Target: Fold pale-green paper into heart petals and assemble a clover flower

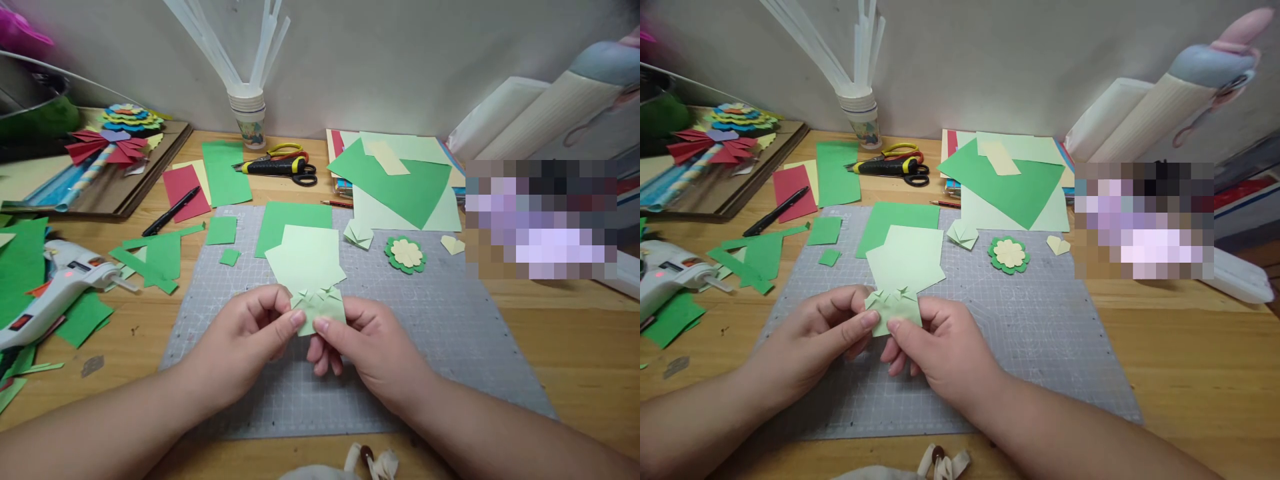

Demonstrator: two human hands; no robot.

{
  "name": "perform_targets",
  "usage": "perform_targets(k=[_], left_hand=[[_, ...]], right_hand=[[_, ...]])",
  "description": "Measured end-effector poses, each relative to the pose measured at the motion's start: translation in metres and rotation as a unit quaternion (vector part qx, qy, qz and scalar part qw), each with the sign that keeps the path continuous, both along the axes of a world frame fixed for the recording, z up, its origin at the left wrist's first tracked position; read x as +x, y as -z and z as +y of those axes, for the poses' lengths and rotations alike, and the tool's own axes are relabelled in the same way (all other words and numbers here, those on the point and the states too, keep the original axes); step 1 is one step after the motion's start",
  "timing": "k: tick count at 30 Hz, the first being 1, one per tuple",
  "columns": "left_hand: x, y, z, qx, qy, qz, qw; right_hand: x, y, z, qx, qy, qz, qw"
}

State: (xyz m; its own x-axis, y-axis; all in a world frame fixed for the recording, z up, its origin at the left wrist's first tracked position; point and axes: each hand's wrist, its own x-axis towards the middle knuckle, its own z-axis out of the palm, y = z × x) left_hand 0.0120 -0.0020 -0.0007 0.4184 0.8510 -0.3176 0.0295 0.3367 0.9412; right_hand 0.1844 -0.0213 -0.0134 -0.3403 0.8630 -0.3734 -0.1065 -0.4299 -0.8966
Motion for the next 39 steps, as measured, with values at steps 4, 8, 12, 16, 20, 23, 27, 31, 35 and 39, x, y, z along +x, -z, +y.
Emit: perform_targets(k=[4, 8, 12, 16, 20, 23, 27, 31, 35, 39], left_hand=[[0.002, -0.001, 0.000, 0.003, -0.006, 0.032, 0.999], [0.003, -0.001, -0.002, 0.044, -0.001, 0.017, 0.999], [0.004, -0.001, -0.005, 0.100, -0.004, 0.027, 0.995], [0.006, -0.001, -0.006, 0.081, -0.013, -0.030, 0.996], [0.002, 0.002, -0.007, 0.086, -0.030, -0.036, 0.995], [-0.002, 0.005, -0.005, 0.112, -0.065, -0.009, 0.992], [-0.004, 0.005, -0.001, 0.119, 0.004, 0.002, 0.993], [0.001, 0.001, 0.001, 0.143, 0.094, -0.030, 0.985], [0.003, -0.004, 0.001, 0.144, 0.101, -0.037, 0.984], [0.004, -0.006, 0.001, 0.124, 0.072, -0.014, 0.990]], right_hand=[[0.000, 0.001, 0.000, -0.001, 0.005, 0.005, 1.000], [-0.001, 0.000, 0.000, -0.001, 0.002, 0.004, 1.000], [-0.001, -0.001, 0.000, -0.005, -0.003, 0.017, 1.000], [-0.002, 0.000, -0.002, -0.012, 0.001, 0.054, 0.998], [-0.002, 0.000, -0.005, -0.008, 0.019, 0.075, 0.997], [-0.001, 0.000, -0.005, -0.006, 0.042, 0.078, 0.996], [-0.001, 0.000, -0.003, 0.001, 0.057, 0.085, 0.995], [-0.002, 0.001, -0.002, 0.006, 0.043, 0.067, 0.997], [-0.002, 0.002, -0.001, 0.005, 0.034, 0.051, 0.998], [-0.002, 0.002, -0.001, -0.011, 0.038, 0.044, 0.998]])
